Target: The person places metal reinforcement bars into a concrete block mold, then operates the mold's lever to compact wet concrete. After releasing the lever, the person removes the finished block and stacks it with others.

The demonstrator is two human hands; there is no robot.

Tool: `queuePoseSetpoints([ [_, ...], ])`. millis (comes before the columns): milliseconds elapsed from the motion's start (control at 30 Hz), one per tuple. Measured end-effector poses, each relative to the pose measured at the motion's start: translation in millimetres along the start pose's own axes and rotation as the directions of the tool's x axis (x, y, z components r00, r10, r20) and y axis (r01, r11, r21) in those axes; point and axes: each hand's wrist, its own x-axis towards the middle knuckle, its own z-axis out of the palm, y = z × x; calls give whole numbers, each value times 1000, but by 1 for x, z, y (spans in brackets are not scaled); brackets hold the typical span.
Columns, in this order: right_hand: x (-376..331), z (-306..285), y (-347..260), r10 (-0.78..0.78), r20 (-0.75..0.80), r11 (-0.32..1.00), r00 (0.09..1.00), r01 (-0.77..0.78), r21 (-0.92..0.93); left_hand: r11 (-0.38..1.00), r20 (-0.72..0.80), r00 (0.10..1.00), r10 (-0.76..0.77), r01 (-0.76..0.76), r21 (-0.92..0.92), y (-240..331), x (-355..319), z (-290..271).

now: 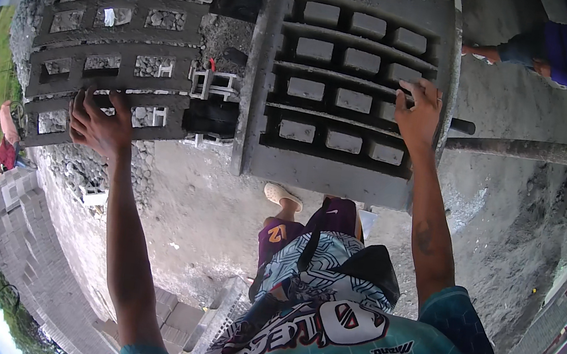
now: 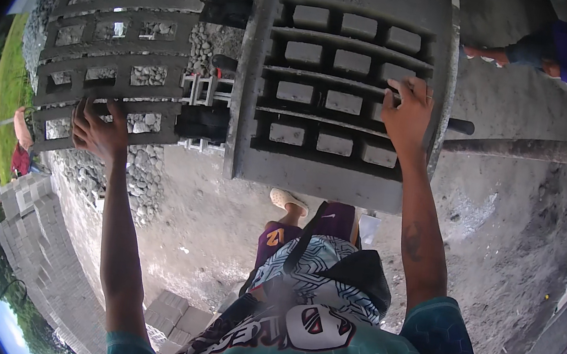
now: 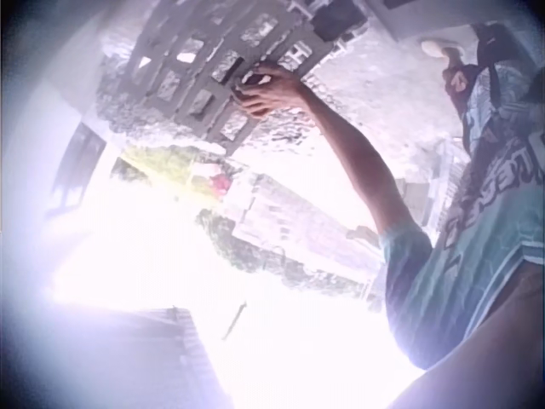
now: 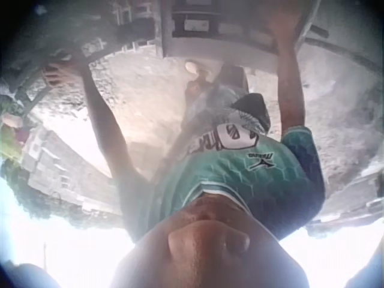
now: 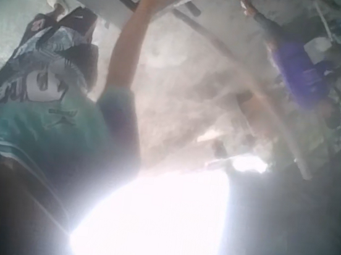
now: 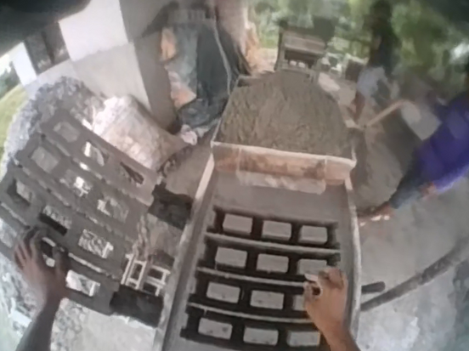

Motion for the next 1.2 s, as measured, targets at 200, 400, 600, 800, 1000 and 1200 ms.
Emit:
queuePoseSetpoints([
  [200,189,79,-30,-162,-187,987,969,163,-14,999,27,1000,-16,16,-35,11,5,-16],
  [400,319,114,-33,261,590,943,764,-69,-327,995,-16,1000,16,-17,-100,6,2,-14],
  [600,294,135,-35,182,334,934,925,-56,-352,975,-137,989,56,-84,-206,2,-1,-8],
  [800,218,118,-49,129,262,922,956,-18,-387,969,-185,982,31,-75,-234,-2,-4,20],
  [1000,91,67,-117,251,431,909,867,-58,-413,972,-121,993,9,-38,-232,-12,-8,12],
  [1200,-68,26,-174,244,424,943,872,-110,-315,968,-59,998,-25,10,-251,-14,-7,0],
])
